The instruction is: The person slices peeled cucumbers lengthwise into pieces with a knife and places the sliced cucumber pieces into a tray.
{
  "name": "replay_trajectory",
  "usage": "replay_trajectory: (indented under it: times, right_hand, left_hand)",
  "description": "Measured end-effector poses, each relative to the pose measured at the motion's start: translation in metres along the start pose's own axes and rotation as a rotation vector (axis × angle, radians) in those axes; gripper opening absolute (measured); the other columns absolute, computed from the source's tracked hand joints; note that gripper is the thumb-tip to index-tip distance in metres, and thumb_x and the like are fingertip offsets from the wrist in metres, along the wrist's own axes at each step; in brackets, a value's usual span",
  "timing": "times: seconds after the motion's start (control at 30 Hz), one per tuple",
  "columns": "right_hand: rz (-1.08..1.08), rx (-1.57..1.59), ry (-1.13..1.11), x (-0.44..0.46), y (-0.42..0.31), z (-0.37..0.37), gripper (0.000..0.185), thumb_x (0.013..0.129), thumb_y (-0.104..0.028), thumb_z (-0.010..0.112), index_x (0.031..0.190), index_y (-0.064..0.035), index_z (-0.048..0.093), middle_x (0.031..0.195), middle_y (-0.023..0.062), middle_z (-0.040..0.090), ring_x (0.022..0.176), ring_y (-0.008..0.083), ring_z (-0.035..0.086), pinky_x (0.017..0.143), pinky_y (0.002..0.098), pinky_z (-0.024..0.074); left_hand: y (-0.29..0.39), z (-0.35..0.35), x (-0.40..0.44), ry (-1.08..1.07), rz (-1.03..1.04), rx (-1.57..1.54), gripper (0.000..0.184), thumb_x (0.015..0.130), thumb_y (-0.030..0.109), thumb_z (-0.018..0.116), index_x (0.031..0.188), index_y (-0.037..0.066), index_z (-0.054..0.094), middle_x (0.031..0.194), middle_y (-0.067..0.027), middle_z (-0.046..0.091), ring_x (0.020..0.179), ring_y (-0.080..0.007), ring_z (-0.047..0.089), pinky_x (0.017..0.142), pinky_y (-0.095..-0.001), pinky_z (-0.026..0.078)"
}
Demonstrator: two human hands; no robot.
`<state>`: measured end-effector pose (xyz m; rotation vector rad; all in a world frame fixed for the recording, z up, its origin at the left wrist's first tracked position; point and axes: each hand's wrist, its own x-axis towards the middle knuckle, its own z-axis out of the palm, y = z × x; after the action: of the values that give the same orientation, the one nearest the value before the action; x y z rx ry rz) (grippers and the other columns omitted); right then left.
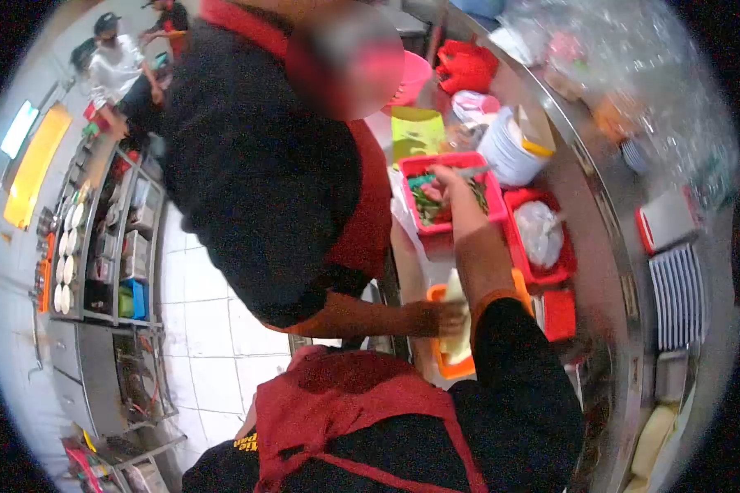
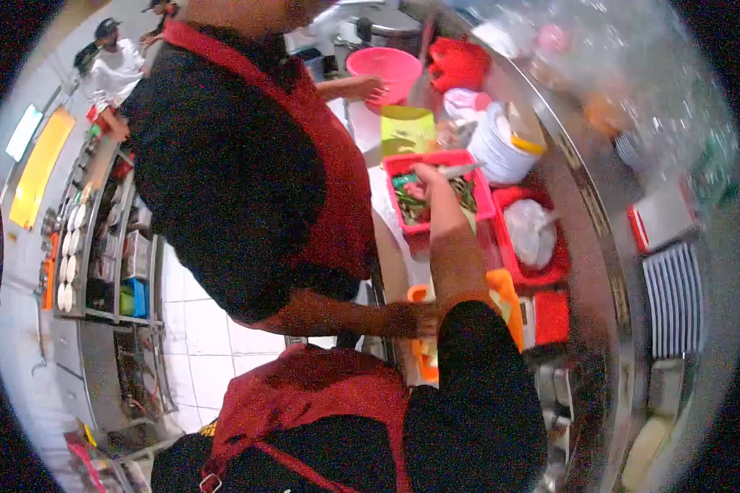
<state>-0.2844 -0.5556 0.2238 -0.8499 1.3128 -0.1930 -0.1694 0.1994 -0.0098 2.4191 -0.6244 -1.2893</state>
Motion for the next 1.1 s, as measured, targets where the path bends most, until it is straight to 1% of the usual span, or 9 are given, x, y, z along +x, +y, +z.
replay_trajectory:
  times: [0.07,0.23,0.37,0.43,0.57,0.77,0.87,0.97,1.1]
  right_hand:
    - [-0.580,0.304,-0.002,0.029,0.043,0.006,0.035,0.083,-0.043,0.064,0.097,-0.0129,0.054,0.069,0.0078,0.056,0.049,0.0223,0.054,0.041,0.0316,0.0472]
    - [-0.703,0.118,0.026,-0.046,0.048,0.036,0.031,0.084,-0.041,0.058,0.096,-0.0126,0.058,0.079,0.0022,0.056,0.066,0.0130,0.049,0.060,0.0301,0.0429]
    - [-0.474,0.019,0.127,0.064,0.037,-0.015,0.026,0.083,-0.039,0.059,0.085,-0.0133,0.055,0.071,0.0021,0.053,0.056,0.0131,0.046,0.049,0.0289,0.0388]
    - [-0.429,-0.006,0.145,0.088,0.032,-0.029,0.025,0.082,-0.038,0.059,0.080,-0.0137,0.054,0.067,0.0020,0.052,0.051,0.0132,0.044,0.044,0.0283,0.0367]
    - [-0.423,-0.003,0.042,0.059,0.029,-0.011,0.029,0.082,-0.032,0.055,0.060,-0.0157,0.044,0.049,0.0003,0.041,0.035,0.0144,0.033,0.032,0.0292,0.0253]
    - [-0.423,0.375,0.140,0.069,0.025,0.038,0.016,0.077,-0.023,0.059,0.069,-0.0133,0.049,0.054,0.0037,0.042,0.039,0.0181,0.040,0.035,0.0354,0.0316]
    - [-0.462,0.139,0.258,0.075,0.037,0.038,0.048,0.079,-0.038,0.062,0.106,0.0011,0.062,0.097,0.0143,0.064,0.076,0.0226,0.058,0.062,0.0381,0.0490]
    - [-0.431,0.412,0.495,0.095,0.028,0.042,0.040,0.087,-0.041,0.063,0.106,-0.0049,0.061,0.095,0.0087,0.064,0.072,0.0216,0.063,0.062,0.0399,0.0536]
    - [-0.493,0.505,0.083,0.009,0.042,0.022,0.034,0.090,-0.049,0.054,0.085,-0.0151,0.056,0.065,0.0007,0.054,0.055,0.0149,0.054,0.044,0.0319,0.0446]
  left_hand:
    - [-0.013,0.019,-0.004,0.028,0.000,-0.034,0.034,0.085,0.029,0.061,0.110,0.006,0.062,0.094,-0.0100,0.068,0.087,-0.0202,0.064,0.076,-0.0343,0.052]
    - [-0.020,0.060,-0.002,0.122,0.065,0.007,0.035,0.083,0.027,0.062,0.112,0.007,0.062,0.095,-0.0107,0.068,0.087,-0.0210,0.065,0.077,-0.0348,0.052]
    - [-0.030,0.077,0.016,0.195,0.198,0.203,0.037,0.082,0.026,0.062,0.113,0.007,0.062,0.096,-0.0112,0.069,0.088,-0.0217,0.065,0.077,-0.0351,0.052]
    - [-0.013,0.064,0.011,0.089,-0.233,-0.827,0.043,0.081,0.032,0.061,0.121,0.017,0.061,0.102,-0.0164,0.067,0.094,-0.0304,0.065,0.078,-0.0397,0.052]
    - [-0.013,0.041,0.035,-0.004,0.028,0.366,0.041,0.079,0.039,0.064,0.114,0.017,0.065,0.105,-0.0138,0.067,0.093,-0.0274,0.066,0.078,-0.0406,0.052]
    - [-0.025,0.009,0.105,-0.213,-0.073,0.084,0.042,0.081,0.043,0.061,0.117,0.021,0.064,0.102,-0.0161,0.067,0.094,-0.0324,0.063,0.083,-0.0428,0.051]
    - [-0.005,-0.028,0.106,0.084,0.504,0.588,0.039,0.088,0.035,0.052,0.114,0.007,0.059,0.100,-0.0161,0.068,0.085,-0.0365,0.066,0.071,-0.0462,0.053]
    - [0.033,-0.047,0.098,0.065,-0.121,-0.444,0.039,0.089,0.037,0.057,0.107,0.003,0.061,0.089,-0.0176,0.067,0.079,-0.0292,0.066,0.069,-0.0370,0.054]
    - [0.053,-0.046,0.110,0.055,0.348,-0.047,0.036,0.094,0.031,0.053,0.096,-0.004,0.063,0.087,-0.0115,0.069,0.080,-0.0212,0.065,0.069,-0.0313,0.052]
